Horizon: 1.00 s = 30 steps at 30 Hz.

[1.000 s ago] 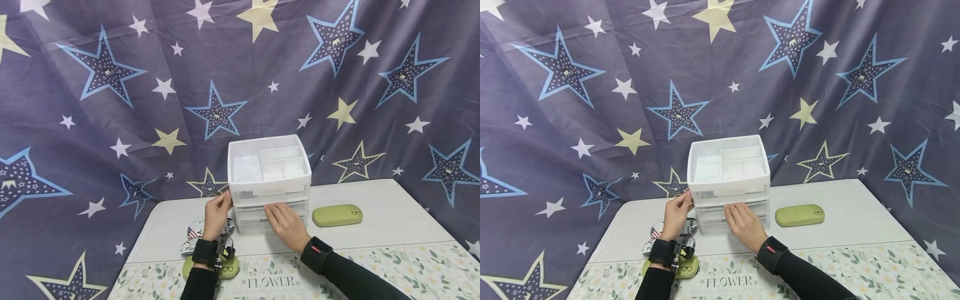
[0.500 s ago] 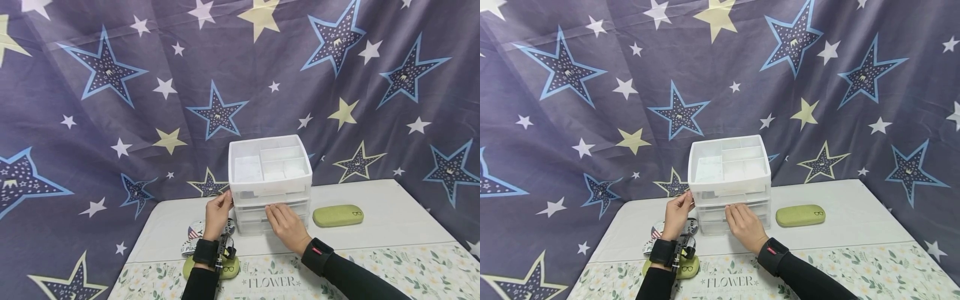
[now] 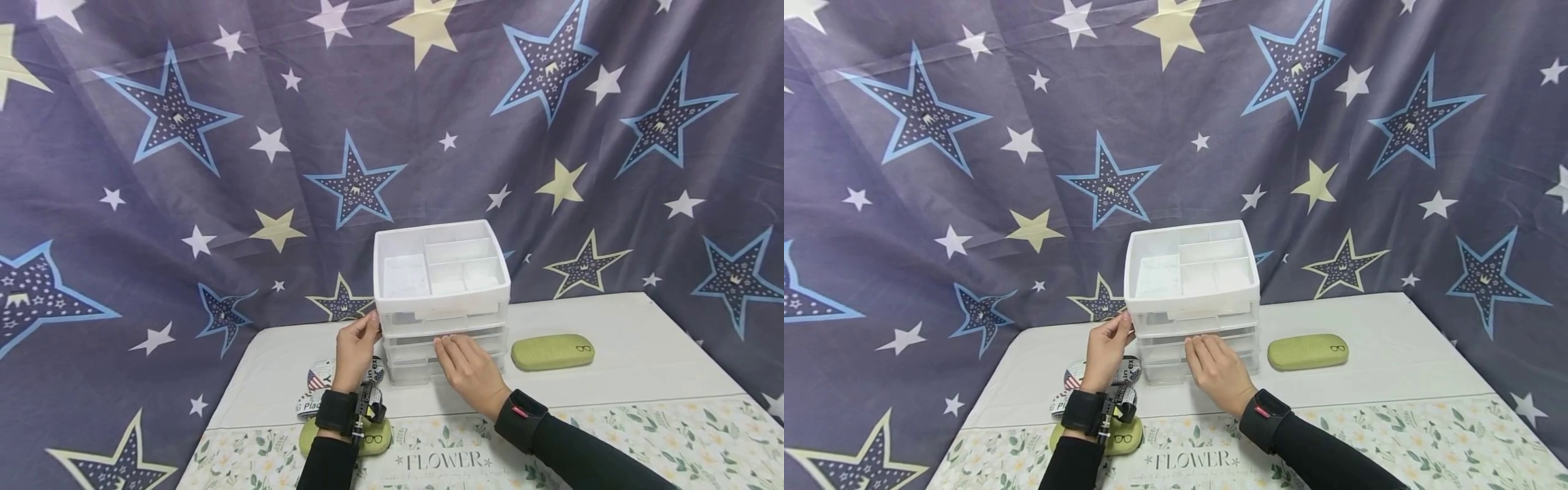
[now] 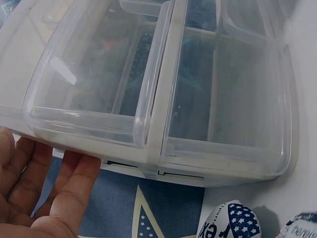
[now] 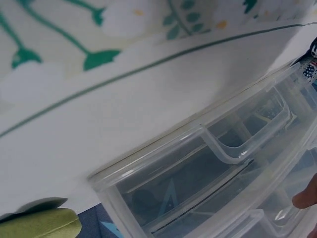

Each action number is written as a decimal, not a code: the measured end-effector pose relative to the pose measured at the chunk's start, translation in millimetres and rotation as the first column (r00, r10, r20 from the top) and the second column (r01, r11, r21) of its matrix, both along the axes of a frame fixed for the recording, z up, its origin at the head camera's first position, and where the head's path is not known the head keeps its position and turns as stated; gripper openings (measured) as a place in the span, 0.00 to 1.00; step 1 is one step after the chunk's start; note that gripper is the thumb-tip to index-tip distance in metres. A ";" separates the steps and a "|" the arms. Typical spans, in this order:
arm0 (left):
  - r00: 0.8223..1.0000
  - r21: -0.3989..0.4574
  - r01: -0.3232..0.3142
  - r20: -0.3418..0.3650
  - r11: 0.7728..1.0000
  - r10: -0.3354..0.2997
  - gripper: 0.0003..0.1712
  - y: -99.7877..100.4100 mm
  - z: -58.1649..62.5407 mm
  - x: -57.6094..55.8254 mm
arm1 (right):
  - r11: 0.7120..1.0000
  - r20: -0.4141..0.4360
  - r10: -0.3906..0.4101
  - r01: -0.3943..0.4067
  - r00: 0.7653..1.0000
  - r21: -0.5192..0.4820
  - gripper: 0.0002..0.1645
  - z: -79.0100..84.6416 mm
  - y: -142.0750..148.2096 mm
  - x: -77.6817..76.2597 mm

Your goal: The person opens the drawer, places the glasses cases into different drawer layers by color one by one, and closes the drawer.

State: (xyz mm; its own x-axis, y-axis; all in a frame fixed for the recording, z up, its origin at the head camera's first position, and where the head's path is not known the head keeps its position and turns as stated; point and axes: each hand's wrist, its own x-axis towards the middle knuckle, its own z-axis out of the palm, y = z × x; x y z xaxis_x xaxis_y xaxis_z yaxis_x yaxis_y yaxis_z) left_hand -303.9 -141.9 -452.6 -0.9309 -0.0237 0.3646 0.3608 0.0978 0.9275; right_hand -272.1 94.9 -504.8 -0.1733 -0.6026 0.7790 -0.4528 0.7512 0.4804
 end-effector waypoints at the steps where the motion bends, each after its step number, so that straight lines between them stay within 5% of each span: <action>1: 1.000 -0.002 -0.001 0.002 1.000 0.001 0.22 0.0 0.1 0.2 | 1.000 -0.002 -0.001 0.001 1.000 0.001 0.24 0.0 0.0 0.4; 30: 1.000 -0.001 0.009 0.003 1.000 -0.009 0.21 -2.5 -4.1 -2.7 | 0.999 0.020 -0.027 0.027 0.999 0.032 0.25 5.5 -1.8 13.6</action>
